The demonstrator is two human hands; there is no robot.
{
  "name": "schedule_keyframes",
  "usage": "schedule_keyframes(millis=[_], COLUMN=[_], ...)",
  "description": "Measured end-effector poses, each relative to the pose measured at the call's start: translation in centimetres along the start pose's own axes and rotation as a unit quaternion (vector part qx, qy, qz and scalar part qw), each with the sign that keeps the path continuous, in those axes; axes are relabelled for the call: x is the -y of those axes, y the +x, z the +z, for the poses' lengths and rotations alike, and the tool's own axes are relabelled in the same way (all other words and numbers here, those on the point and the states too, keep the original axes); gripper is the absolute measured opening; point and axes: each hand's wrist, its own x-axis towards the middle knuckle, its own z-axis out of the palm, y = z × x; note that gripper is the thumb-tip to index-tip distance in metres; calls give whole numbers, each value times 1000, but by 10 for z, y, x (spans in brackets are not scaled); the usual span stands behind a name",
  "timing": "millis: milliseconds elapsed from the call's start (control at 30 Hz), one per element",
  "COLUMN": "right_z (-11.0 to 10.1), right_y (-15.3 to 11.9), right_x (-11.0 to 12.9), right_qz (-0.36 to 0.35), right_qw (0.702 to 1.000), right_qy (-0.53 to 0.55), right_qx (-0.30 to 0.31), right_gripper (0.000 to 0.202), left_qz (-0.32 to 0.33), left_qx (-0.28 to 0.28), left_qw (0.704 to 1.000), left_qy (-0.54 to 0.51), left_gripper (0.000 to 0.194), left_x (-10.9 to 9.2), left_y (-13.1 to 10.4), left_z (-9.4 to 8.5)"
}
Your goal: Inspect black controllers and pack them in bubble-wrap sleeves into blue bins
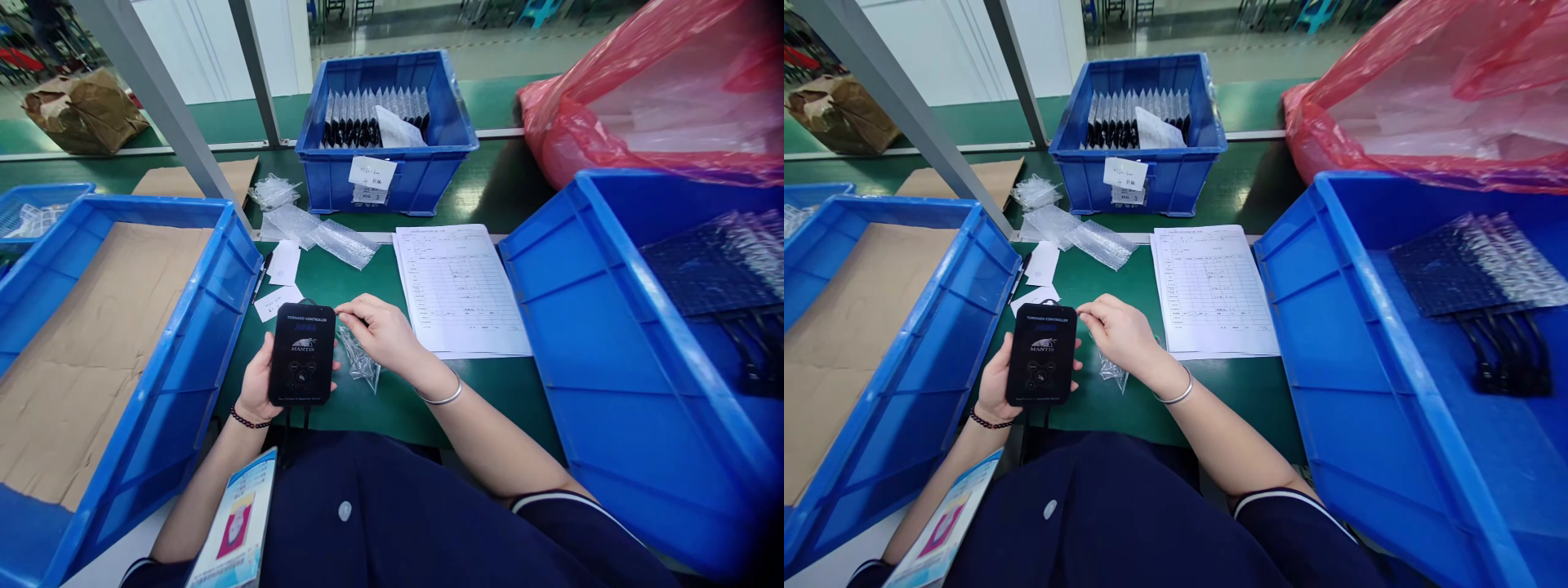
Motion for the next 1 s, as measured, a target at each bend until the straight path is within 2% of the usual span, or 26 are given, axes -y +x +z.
schedule_keyframes(millis=[233, 667, 1000], right_z=[-2, -1, -2], right_y=[0, -1, -1], right_x=[0, 3, 1], right_qz=[0, 0, -9], right_qw=[1000, 1000, 1000], right_qy=[29, -2, 24], right_qx=[-3, -7, -15], right_gripper=[21, 23, 22], left_qz=[3, 7, 9], left_qx=[-6, -13, -9], left_qw=[1000, 1000, 1000], left_qy=[10, 5, 0], left_gripper=[69, 68, 69], left_x=[-1, 1, 0], left_y=[-1, 0, -1], left_z=[4, 2, 5])
